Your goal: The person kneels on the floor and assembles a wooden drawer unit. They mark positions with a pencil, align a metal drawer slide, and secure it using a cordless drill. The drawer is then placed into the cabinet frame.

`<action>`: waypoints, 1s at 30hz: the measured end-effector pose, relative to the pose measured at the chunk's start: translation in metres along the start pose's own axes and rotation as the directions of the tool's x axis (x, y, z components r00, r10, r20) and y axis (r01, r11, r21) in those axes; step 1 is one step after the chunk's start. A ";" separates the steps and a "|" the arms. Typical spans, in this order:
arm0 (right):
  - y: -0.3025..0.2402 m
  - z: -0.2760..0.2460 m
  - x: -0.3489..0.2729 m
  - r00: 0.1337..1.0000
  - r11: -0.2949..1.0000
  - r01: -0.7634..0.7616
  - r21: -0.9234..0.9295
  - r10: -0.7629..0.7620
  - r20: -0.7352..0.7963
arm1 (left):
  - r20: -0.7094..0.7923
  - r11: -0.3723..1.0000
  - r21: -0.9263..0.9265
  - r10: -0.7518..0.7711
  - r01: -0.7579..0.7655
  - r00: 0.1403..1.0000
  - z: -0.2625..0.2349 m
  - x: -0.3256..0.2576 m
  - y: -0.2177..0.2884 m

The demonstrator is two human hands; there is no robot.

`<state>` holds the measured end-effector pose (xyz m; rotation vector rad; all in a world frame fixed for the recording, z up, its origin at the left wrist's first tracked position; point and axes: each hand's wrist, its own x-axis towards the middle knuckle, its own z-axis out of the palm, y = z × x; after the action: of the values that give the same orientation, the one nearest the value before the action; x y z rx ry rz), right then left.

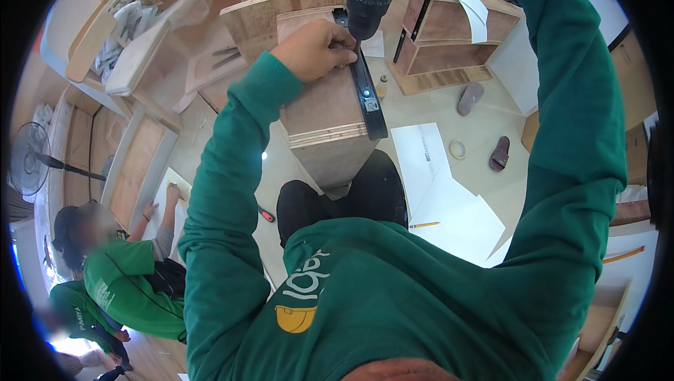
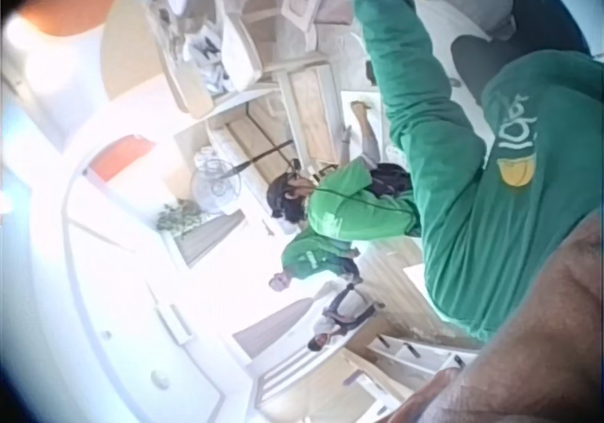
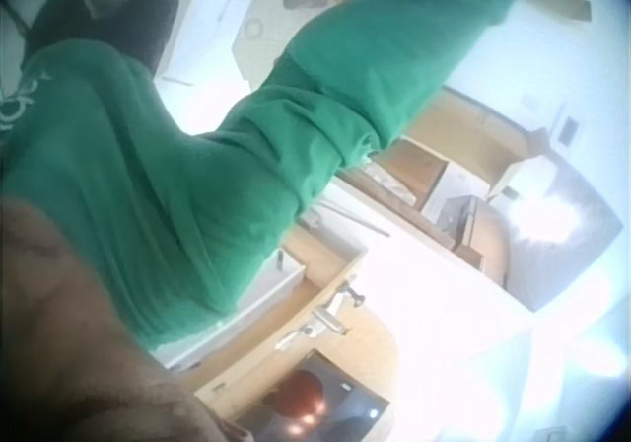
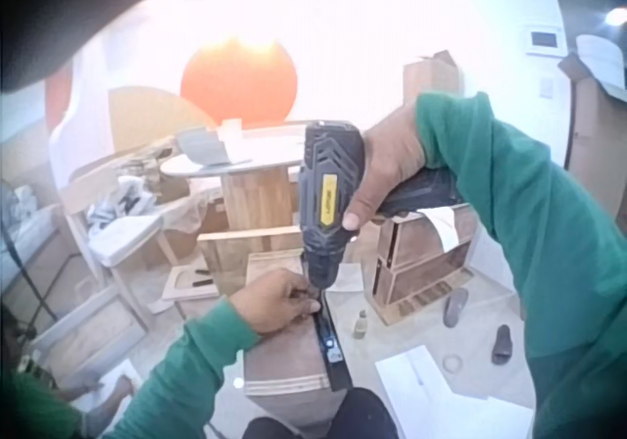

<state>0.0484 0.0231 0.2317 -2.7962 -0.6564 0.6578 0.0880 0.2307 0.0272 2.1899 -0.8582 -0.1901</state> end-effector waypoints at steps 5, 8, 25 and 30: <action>0.002 0.010 0.003 1.000 1.000 -0.020 -0.003 0.020 -0.022 | 0.025 1.000 -0.003 -0.012 0.012 1.000 0.002 0.005 0.001; 0.047 0.026 0.036 0.982 0.966 0.187 0.180 -0.183 -0.039 | -0.038 0.997 -0.042 -0.073 0.071 0.997 -0.003 -0.013 -0.013; 0.271 0.485 0.006 0.681 0.717 -0.261 0.646 0.611 -0.403 | -0.375 0.884 0.440 0.341 -0.158 0.862 0.038 -0.007 -0.002; 0.271 0.656 0.028 0.618 0.763 -0.432 0.481 0.639 -0.458 | -0.464 0.984 0.124 0.171 -0.127 0.869 0.028 -0.011 -0.010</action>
<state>-0.1306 -0.1474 -0.4347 -2.6124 0.4288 -0.0967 0.0745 0.2255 -0.0009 2.1023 -0.7561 0.4563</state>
